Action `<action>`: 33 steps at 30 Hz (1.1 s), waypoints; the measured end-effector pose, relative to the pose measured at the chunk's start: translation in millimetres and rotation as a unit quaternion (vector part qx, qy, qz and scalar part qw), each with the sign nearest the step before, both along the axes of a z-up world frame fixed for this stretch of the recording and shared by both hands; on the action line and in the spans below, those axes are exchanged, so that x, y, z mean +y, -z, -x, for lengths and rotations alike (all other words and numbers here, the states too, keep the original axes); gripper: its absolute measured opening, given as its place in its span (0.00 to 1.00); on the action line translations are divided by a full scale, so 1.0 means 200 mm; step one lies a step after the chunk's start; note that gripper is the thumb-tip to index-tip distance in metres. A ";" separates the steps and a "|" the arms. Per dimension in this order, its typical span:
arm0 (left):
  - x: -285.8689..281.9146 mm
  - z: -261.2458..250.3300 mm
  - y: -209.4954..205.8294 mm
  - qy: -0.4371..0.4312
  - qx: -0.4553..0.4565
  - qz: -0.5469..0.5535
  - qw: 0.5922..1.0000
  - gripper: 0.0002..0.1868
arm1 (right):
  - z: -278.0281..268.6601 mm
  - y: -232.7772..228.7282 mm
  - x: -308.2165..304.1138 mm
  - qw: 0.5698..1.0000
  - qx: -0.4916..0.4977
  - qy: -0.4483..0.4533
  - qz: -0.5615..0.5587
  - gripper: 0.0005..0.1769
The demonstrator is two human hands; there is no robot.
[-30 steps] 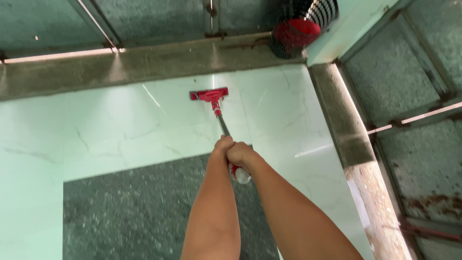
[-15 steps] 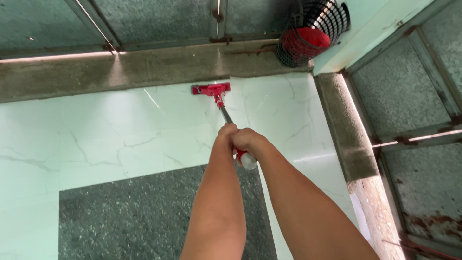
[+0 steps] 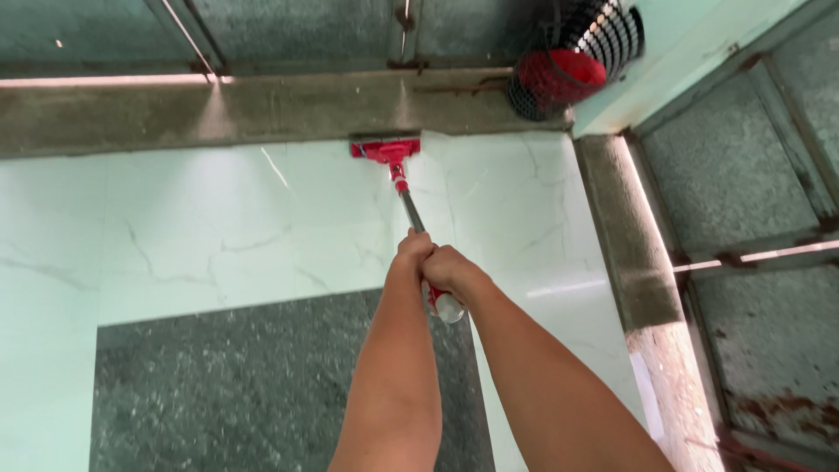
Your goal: The person is mopping a tiled floor using a mop, dipping the mop into a red bucket of water to rinse it and then continuing to mop the floor surfaces.
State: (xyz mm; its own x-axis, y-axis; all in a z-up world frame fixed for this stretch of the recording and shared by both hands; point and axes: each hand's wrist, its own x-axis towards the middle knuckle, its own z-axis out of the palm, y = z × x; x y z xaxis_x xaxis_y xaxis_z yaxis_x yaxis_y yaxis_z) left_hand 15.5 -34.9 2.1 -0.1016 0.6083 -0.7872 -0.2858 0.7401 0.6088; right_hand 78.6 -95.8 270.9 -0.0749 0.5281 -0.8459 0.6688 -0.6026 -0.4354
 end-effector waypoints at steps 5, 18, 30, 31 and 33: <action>-0.30 -0.07 -0.17 0.048 0.050 0.014 0.997 0.36 | -0.10 0.15 -0.25 0.991 -0.027 -0.084 -0.103 0.18; -1.02 -0.23 -0.10 0.146 0.138 0.045 0.979 0.35 | -0.24 -0.31 -1.08 0.999 -0.026 -0.038 0.008 0.17; -2.08 -0.52 -0.13 0.075 0.057 0.074 0.993 0.37 | -0.51 -0.32 -2.05 0.999 -0.018 -0.045 -0.005 0.25; -2.09 -0.52 -0.11 0.102 0.091 0.058 0.989 0.36 | -0.51 -0.32 -2.08 0.999 -0.010 -0.049 -0.017 0.25; -2.17 -0.54 -0.06 0.159 0.154 0.032 0.975 0.35 | -0.53 -0.32 -2.14 0.999 -0.008 -0.042 0.004 0.24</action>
State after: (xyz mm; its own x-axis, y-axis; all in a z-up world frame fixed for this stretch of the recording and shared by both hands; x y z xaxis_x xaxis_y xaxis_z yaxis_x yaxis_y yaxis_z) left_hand 123.5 -468.4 14.3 -0.1536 0.5987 -0.7861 0.1538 0.8004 0.5794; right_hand 183.9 -523.7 334.0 -0.1050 0.5133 -0.8518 0.7243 -0.5474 -0.4192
